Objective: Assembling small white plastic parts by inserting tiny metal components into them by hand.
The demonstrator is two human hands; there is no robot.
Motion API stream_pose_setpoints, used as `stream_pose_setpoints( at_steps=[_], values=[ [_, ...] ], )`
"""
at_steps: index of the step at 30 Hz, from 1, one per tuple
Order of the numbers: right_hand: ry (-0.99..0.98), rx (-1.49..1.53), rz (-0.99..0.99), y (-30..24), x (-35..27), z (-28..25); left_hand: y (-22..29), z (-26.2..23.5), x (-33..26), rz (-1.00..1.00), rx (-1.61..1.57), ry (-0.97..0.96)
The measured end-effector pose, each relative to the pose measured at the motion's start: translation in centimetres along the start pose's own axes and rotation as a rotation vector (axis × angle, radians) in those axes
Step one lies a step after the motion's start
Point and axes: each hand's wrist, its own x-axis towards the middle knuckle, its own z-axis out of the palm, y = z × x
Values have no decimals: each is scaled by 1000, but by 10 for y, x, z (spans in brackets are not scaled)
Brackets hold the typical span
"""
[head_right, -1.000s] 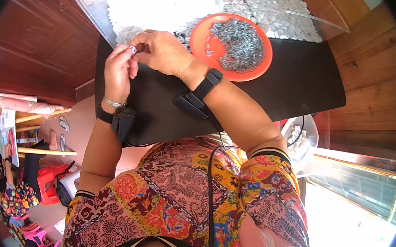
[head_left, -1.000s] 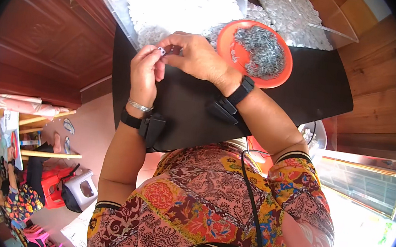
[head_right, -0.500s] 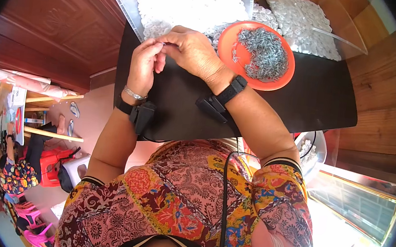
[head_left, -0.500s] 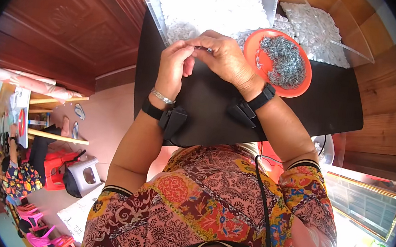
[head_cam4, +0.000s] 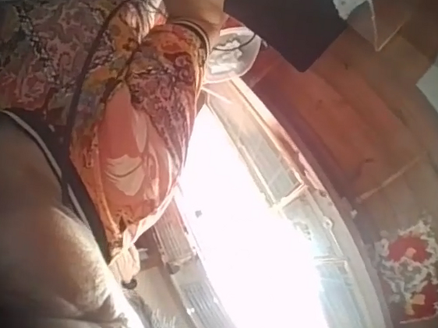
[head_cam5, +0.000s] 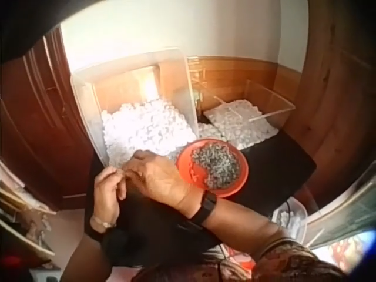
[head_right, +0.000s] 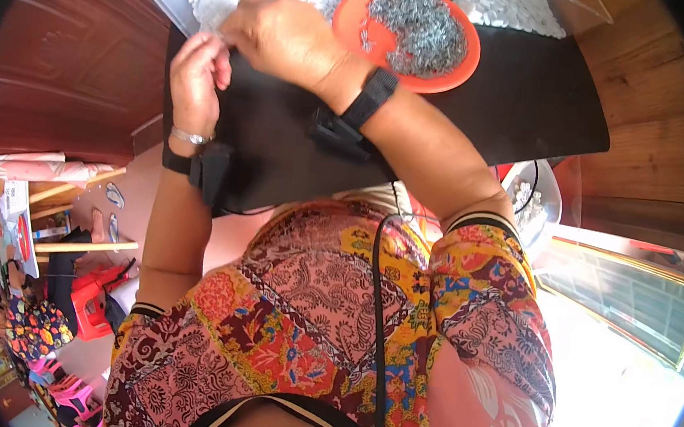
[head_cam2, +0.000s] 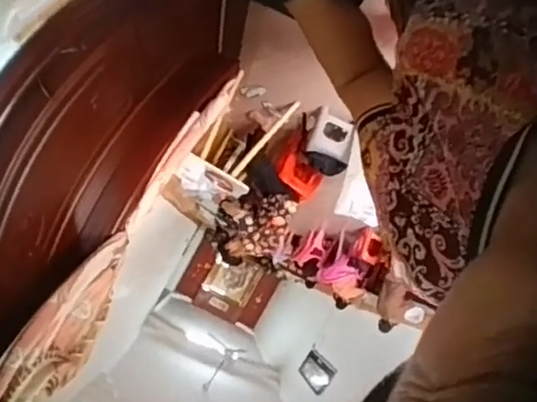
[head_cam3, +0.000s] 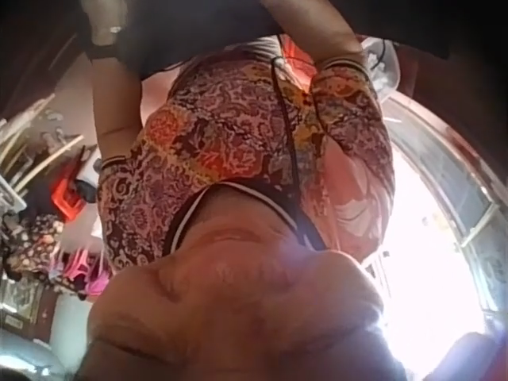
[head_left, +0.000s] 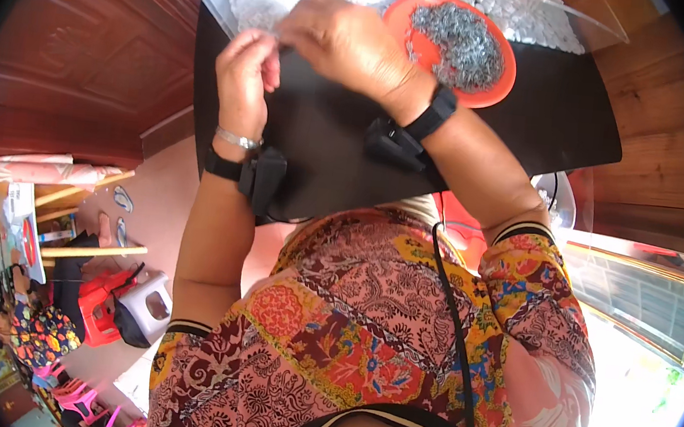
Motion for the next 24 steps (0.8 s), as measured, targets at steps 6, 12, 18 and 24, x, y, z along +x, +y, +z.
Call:
stream_pose_setpoints(
  at_steps=[6, 12, 18, 24],
  values=[
    [-101, -61, 142, 4, 36, -82, -4, -4, 5, -12, -88, 98],
    [-559, -200, 330, 27, 6, -125, -7, 0, -2, -38, -100, 62],
    [-568, -131, 53, 47, -27, -119, -5, 7, -10, -45, -82, -16],
    [-683, -443, 124, 60, -40, -104, -3, 11, -9, -95, -14, -84]
  ],
)
